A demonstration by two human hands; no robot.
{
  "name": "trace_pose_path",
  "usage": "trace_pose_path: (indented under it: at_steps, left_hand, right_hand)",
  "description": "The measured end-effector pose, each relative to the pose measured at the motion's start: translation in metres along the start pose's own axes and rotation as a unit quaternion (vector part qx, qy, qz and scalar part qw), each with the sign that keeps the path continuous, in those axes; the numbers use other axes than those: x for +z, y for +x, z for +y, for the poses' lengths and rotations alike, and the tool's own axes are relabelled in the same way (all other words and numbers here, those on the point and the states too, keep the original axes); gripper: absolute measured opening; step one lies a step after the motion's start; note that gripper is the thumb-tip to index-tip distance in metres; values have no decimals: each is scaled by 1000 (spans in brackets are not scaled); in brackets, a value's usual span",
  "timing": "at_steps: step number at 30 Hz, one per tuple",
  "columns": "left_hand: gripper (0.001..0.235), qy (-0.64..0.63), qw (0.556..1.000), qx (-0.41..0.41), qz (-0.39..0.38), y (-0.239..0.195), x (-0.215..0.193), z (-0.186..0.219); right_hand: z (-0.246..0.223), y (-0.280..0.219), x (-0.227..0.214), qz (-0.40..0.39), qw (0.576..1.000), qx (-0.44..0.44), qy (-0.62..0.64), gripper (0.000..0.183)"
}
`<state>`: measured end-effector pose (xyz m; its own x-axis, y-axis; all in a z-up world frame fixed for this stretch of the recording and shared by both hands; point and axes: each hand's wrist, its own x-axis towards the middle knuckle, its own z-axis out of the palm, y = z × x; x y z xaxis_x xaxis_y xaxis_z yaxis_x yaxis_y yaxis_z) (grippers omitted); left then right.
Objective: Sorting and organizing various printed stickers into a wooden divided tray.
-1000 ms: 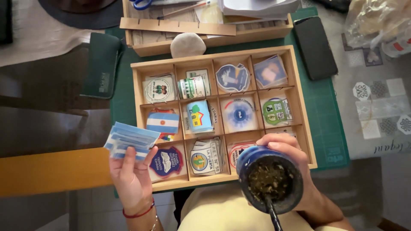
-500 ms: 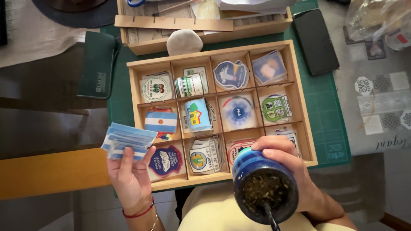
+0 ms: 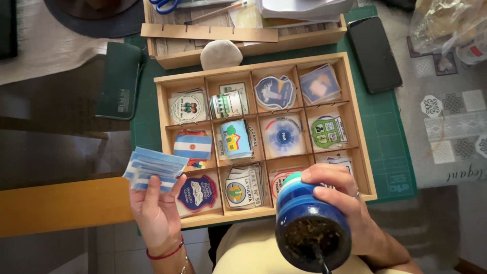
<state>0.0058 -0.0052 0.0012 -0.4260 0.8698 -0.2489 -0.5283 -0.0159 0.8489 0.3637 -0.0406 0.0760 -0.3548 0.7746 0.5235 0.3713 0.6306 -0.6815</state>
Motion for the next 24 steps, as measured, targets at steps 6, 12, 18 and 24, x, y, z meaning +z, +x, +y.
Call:
trace_pose_path:
  at_steps: [6, 12, 18, 24]
  left_hand:
    - [51, 1, 1000, -2, 0, 0, -1, 0]
    - [49, 10, 1000, -1, 1, 1, 1, 0]
    - [51, 13, 1000, -3, 6, 1, 1, 1]
    - [49, 1, 1000, -13, 11, 3, -3, -1]
  right_hand:
    - [0, -4, -2, 10, 1000, 3, -9, 85]
    - [3, -7, -4, 21, 999, 10, -34, 90]
    - [11, 0, -30, 70, 995, 71, -2, 50]
    - [129, -139, -102, 194, 902, 186, -339, 78]
